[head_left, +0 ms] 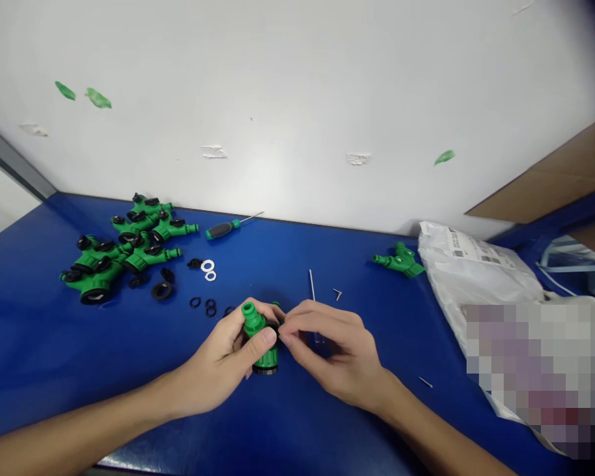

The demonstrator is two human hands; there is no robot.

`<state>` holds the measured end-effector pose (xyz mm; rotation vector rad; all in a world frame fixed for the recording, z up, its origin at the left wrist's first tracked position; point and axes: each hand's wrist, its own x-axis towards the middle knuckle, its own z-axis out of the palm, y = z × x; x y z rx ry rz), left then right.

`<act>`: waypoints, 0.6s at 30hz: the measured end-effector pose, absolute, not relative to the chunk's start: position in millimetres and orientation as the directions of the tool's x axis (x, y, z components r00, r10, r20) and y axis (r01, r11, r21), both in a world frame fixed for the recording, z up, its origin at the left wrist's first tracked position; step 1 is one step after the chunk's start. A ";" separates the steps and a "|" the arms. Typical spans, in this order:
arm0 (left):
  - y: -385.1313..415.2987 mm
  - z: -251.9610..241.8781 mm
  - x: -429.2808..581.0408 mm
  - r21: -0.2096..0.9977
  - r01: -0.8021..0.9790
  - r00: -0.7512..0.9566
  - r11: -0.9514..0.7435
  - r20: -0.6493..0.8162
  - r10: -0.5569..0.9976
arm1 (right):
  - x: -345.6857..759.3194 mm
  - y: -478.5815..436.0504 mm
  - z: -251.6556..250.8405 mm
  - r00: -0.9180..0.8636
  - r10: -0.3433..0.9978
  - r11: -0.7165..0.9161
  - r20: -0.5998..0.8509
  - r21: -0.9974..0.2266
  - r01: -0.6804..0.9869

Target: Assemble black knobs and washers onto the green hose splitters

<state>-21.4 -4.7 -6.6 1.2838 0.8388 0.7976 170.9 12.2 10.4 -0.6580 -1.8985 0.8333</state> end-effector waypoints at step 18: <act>-5.2 -1.2 -21.4 0.977 -0.086 0.568 0.197 -0.114 0.815 | 173.7 17.7 11.8 -0.457 0.878 0.106 0.140 -0.989 -0.099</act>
